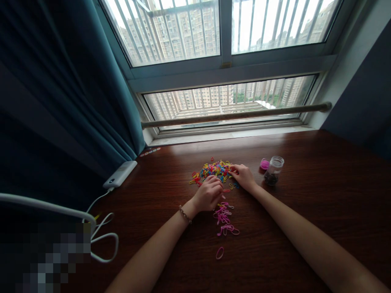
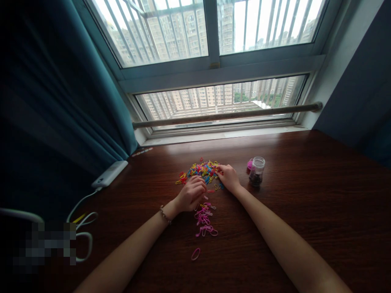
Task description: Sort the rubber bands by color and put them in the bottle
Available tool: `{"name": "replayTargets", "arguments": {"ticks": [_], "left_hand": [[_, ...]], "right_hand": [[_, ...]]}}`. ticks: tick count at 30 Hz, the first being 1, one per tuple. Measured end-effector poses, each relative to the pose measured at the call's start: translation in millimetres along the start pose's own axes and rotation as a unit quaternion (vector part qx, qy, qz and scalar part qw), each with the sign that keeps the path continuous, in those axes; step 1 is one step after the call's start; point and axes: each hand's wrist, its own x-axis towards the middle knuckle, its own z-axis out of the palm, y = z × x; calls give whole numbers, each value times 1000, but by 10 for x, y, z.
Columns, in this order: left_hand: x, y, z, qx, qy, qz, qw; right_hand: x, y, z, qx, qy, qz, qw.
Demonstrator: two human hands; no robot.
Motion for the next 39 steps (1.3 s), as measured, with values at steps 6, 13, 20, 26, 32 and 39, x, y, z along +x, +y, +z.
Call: {"name": "replayTargets", "arguments": {"ticks": [6,13,20,26,32,39], "left_hand": [[9,35,13,19,-57,44,997],[-17,-40,-1,12,-39,31,999],[-15,-172,-15,75,32,-83,993],[-33,-396,2,122,27,-190,974],[-51,-550,104,102,49,-301,947],[-39,-624,143,97,31,-320,942]], "right_hand": [[12,-16,-30,9,39,-11,999],[15,-11,-39,72,61,8,995],[36,-116,-64,201,63,70,975],[70,-391,-212,407,-226,100,880],[-74,-672,-203,361,-487,34,795],[-37,-542,-73,341,-278,54,896]]}}
